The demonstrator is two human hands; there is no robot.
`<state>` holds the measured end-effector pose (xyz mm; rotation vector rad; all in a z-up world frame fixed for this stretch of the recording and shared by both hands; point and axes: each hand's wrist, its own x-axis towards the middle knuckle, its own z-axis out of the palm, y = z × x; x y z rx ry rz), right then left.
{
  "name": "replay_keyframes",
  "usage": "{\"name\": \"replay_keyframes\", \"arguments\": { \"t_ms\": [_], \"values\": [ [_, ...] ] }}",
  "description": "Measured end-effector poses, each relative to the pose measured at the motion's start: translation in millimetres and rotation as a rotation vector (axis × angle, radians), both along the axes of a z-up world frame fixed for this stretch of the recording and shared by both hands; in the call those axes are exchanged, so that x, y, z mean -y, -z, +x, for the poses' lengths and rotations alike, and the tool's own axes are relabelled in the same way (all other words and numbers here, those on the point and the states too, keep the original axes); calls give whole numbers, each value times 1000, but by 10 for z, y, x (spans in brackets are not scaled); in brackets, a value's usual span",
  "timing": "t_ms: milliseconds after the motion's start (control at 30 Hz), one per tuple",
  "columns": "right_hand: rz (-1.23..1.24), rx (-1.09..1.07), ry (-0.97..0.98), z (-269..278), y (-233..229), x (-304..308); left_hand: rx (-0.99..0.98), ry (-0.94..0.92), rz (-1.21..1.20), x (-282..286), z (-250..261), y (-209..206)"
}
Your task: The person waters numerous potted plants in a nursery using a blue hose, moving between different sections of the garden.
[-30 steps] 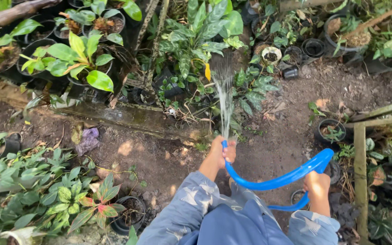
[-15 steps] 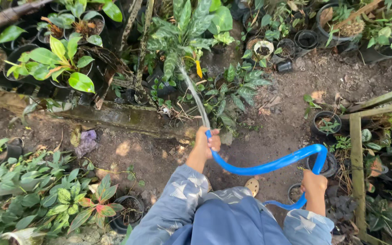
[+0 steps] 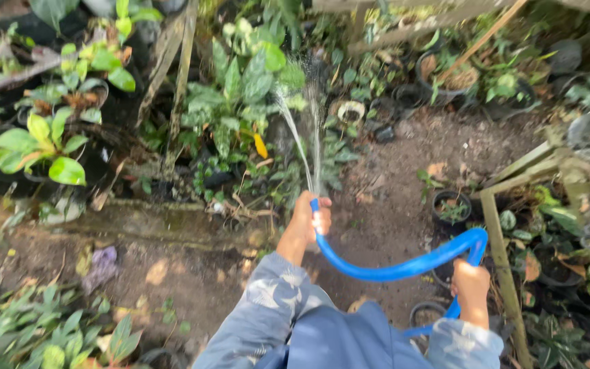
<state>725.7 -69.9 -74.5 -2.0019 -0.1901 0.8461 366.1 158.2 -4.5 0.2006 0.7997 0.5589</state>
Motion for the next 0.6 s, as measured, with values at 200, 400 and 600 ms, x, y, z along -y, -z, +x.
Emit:
{"name": "replay_keyframes", "arguments": {
  "t_ms": [200, 400, 600],
  "values": [
    [-174, -29, 121, 162, -12, 52, -28, 82, 14, -375, 390, -132],
    [-199, -21, 178, 316, 150, 86, -27, 40, 82, -998, 564, -185],
    [-223, -31, 185, 447, 123, -221, 2, 31, 98, -1604, 760, -139]
  ]
}}
